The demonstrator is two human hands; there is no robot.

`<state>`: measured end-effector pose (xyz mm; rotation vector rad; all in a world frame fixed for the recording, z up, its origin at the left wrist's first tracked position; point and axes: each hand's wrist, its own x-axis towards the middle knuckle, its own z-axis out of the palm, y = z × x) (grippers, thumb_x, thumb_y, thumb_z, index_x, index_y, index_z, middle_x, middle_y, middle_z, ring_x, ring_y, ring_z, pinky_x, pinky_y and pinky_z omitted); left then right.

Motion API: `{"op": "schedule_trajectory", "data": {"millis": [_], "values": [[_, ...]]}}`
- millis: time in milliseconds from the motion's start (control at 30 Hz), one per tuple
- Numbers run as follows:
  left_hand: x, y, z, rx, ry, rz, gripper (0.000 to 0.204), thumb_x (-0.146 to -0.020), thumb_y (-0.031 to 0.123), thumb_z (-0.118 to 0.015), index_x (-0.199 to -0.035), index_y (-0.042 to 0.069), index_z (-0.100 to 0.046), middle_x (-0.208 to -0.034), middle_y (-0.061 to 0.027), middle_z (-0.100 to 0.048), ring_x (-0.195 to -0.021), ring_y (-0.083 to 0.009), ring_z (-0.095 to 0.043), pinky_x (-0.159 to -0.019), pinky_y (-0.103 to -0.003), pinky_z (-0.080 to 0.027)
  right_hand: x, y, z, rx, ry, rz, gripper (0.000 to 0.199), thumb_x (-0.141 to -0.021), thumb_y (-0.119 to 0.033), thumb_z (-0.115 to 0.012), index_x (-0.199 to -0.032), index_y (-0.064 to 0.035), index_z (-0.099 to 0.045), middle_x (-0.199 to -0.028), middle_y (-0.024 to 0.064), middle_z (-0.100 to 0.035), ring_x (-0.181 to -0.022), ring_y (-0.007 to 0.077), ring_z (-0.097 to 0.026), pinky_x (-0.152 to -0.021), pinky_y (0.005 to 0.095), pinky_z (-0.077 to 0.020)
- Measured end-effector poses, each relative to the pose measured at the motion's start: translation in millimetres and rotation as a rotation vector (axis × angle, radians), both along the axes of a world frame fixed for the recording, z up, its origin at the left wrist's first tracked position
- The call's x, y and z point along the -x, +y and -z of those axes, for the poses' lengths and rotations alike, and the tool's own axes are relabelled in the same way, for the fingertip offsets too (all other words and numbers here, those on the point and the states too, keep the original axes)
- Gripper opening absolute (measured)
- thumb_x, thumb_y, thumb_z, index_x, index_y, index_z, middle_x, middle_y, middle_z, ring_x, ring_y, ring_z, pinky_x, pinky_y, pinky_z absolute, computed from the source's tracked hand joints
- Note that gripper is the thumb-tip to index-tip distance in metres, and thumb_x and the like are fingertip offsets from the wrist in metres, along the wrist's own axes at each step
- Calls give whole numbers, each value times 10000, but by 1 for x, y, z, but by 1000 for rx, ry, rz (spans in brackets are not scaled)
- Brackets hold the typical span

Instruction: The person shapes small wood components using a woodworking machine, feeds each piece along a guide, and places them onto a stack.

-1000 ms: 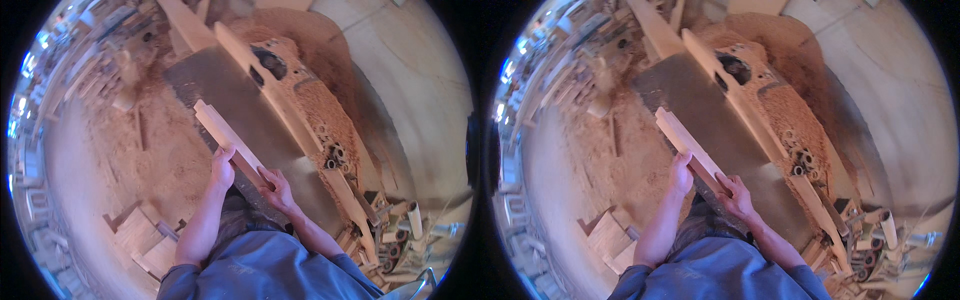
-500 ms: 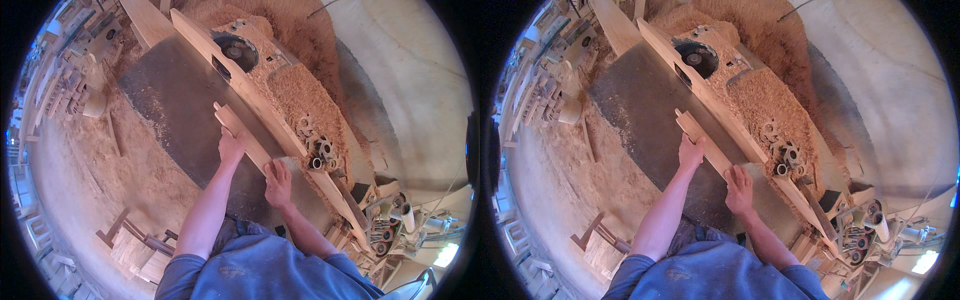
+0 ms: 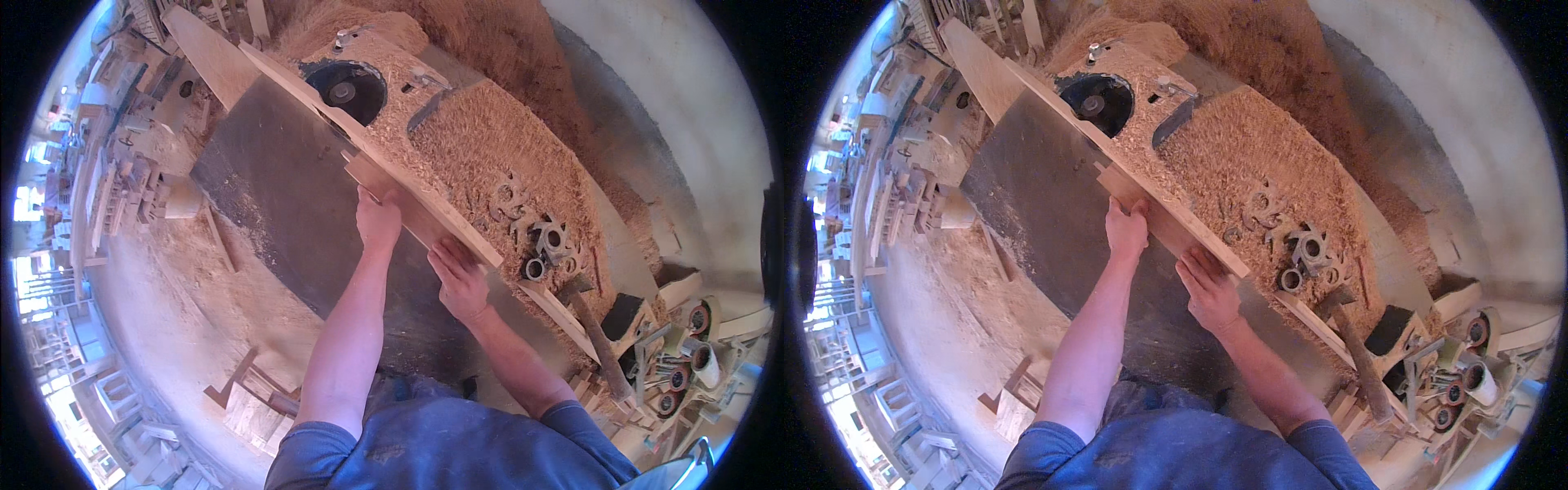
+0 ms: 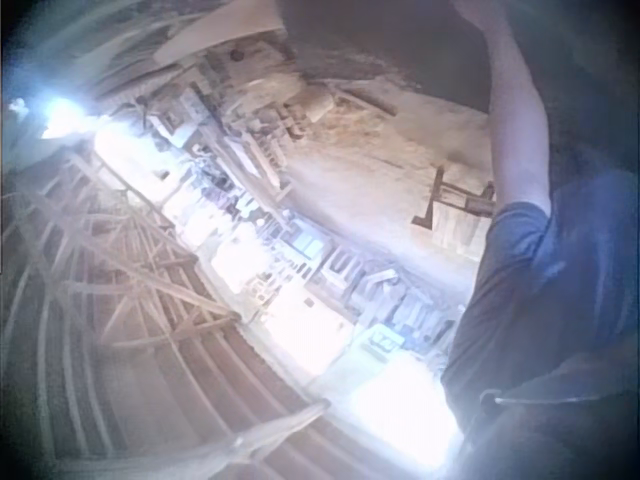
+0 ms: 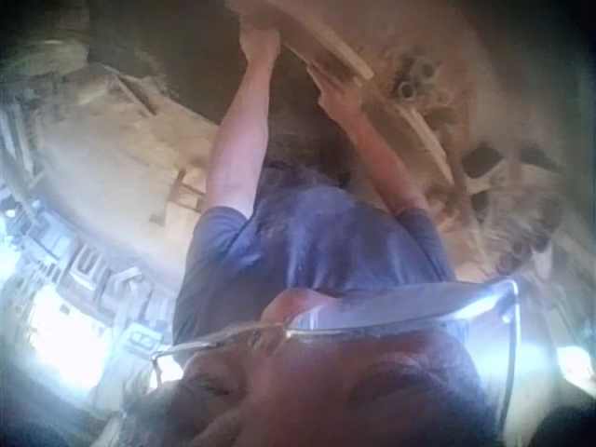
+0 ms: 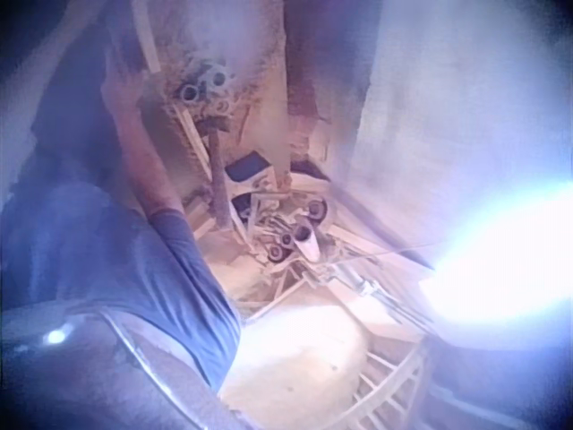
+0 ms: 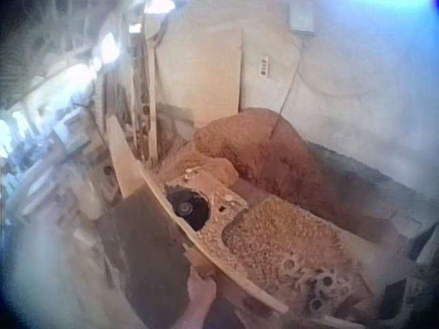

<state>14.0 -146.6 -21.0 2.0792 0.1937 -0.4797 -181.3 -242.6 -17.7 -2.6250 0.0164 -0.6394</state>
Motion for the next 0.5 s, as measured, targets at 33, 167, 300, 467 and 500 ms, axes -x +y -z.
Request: {"op": "schedule_trajectory", "data": {"millis": [33, 167, 300, 467, 500], "values": [[-1, 1, 1, -16, -8, 1, 736, -947, 290, -662, -1524, -72, -384, -1289, -299, -652, -1204, -437, -637, -1034, -477, -492, 0, 1, -3, -12, -4, -1, 406, -733, 48, -633, -1123, -9, -725, -1261, 119, -702, -1281, 312, -618, -1109, 443, -487], [-11, 2, 11, -97, -30, -13, 716, -945, 272, -673, -1515, -67, -402, -1251, -284, -674, -1092, -401, -697, -865, -443, -572, -3, 0, 4, -67, -32, -20, 360, -746, 24, -653, -1091, -32, -741, -1243, 105, -718, -1271, 296, -630, -1115, 447, -478], [-25, 1, -9, 22, 46, -24, 709, -946, 263, -677, -1507, -79, -410, -1205, -253, -690, -869, -343, -750, -592, -387, -599, -16, 2, 3, -71, -28, -6, 333, -754, -14, -680, -1078, -45, -747, -1229, 89, -726, -1268, 276, -633, -1128, 442, -466], [-43, 8, 1, 56, -5, -55, 644, -945, 239, -686, -1466, -67, -462, -987, -186, -712, -627, -260, -697, -413, -359, -504, -32, 10, 15, -108, -69, 16, 308, -751, -23, -687, -1052, -49, -749, -1213, 89, -731, -1255, 266, -641, -1115, 433, -477], [-45, 8, -1, 70, -26, -73, 610, -949, 227, -683, -1450, -56, -483, -922, -164, -715, -586, -240, -678, -398, -355, -487, -36, 12, 16, -127, -72, 22, 299, -752, -24, -687, -1043, -50, -750, -1214, 89, -731, -1253, 265, -641, -1112, 433, -479]]}}
